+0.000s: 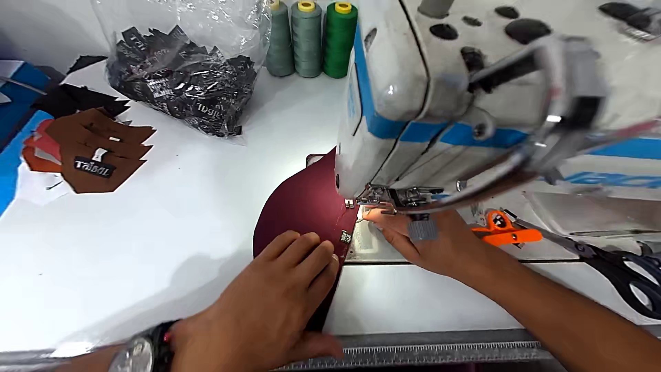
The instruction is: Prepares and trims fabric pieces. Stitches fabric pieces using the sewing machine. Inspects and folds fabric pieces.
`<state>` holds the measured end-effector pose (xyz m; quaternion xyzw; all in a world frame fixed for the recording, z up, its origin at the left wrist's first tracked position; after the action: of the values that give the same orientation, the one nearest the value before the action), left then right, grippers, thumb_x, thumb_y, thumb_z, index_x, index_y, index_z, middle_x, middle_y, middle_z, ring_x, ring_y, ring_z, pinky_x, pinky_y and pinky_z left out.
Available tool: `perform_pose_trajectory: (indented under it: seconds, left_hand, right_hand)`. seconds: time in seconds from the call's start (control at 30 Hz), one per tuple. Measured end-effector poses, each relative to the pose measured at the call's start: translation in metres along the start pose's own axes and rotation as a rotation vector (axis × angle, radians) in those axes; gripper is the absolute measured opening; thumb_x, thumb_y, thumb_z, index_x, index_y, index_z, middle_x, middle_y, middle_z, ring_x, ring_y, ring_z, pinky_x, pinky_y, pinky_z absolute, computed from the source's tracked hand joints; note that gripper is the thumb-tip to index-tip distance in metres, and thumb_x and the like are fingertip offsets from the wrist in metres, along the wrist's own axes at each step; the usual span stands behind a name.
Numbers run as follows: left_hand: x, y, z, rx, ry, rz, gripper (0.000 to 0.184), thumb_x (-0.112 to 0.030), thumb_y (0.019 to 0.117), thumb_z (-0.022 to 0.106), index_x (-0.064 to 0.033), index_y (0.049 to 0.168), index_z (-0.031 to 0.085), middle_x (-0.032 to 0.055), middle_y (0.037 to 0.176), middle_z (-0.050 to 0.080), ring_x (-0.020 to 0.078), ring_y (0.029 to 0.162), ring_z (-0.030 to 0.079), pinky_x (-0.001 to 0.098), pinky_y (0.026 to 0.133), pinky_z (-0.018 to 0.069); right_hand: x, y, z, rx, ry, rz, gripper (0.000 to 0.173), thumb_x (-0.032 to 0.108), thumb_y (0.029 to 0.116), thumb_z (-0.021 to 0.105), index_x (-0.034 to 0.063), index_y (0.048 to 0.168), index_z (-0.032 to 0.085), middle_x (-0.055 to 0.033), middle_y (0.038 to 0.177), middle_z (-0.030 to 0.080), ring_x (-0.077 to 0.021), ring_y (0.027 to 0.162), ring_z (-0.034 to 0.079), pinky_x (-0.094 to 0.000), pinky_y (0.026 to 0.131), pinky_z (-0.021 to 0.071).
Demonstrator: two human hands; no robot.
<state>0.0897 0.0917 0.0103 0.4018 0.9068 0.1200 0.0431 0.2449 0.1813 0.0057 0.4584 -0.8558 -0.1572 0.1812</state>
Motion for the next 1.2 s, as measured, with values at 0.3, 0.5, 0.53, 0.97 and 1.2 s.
perform_pose_trajectory:
  seconds: [0.3, 0.5, 0.53, 0.97, 1.2]
  left_hand:
    - [-0.035, -0.105, -0.029, -0.257, -0.337, -0.206, 0.027, -0.016, 0.1066, 0.048, -0.0093, 0.117, 0.073, 0.0054, 0.123, 0.073, 0.0172, 0.122, 0.067, 0.0374, 0.105, 0.0551]
    - [-0.009, -0.149, -0.083, -0.406, -1.031, -0.604, 0.023, -0.017, 0.1028, 0.058, -0.0154, 0.121, 0.073, -0.0050, 0.083, 0.072, 0.0038, 0.065, 0.065, 0.0185, 0.057, 0.0562]
    - [-0.015, -0.150, -0.084, -0.389, -1.113, -0.621, 0.024, -0.016, 0.1035, 0.057, -0.0159, 0.121, 0.073, -0.0019, 0.084, 0.073, 0.0066, 0.065, 0.067, 0.0200, 0.057, 0.0570]
    - [-0.133, -0.117, 0.008, 0.045, -1.085, -0.276, 0.016, -0.026, 0.0986, 0.063, -0.0201, 0.100, 0.079, -0.0125, 0.085, 0.073, -0.0023, 0.072, 0.066, 0.0192, 0.064, 0.0569]
    - [-0.154, -0.045, 0.023, -0.170, -0.899, -0.093, 0.024, -0.012, 0.1014, 0.060, -0.0097, 0.119, 0.076, 0.0002, 0.119, 0.075, 0.0082, 0.112, 0.069, 0.0304, 0.101, 0.0572]
  right_hand:
    - [0.119, -0.021, 0.024, 0.202, 0.092, -0.038, 0.073, 0.072, 0.0885, 0.058, 0.0198, 0.139, 0.064, -0.0003, 0.154, 0.052, -0.0239, 0.147, 0.043, -0.0576, 0.120, 0.0324]
    - [0.151, -0.054, -0.036, 0.067, 0.702, 0.178, 0.019, 0.022, 0.1019, 0.061, 0.0114, 0.098, 0.076, 0.0082, 0.078, 0.068, 0.0019, 0.069, 0.061, -0.0177, 0.063, 0.0532]
    - [0.156, -0.060, -0.043, 0.105, 0.803, 0.203, 0.020, 0.023, 0.1022, 0.061, 0.0108, 0.096, 0.076, 0.0082, 0.074, 0.066, 0.0025, 0.064, 0.059, -0.0163, 0.057, 0.0509]
    - [0.181, -0.243, -0.063, 0.441, 0.735, 0.422, 0.029, 0.031, 0.1036, 0.059, 0.0121, 0.088, 0.073, 0.0069, 0.070, 0.062, 0.0004, 0.062, 0.055, -0.0201, 0.057, 0.0462]
    - [0.132, -0.303, -0.124, -0.022, 0.004, 0.784, 0.025, 0.022, 0.1016, 0.060, 0.0180, 0.120, 0.077, 0.0001, 0.115, 0.075, -0.0159, 0.104, 0.071, -0.0444, 0.090, 0.0597]
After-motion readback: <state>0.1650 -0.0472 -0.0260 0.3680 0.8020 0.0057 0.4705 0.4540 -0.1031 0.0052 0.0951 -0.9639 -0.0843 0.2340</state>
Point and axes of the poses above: each hand's wrist, its own y-axis towards the middle knuckle, its own z-axis out of the palm, x = y × z, the point moved 9 cm from there along y, towards the middle knuckle
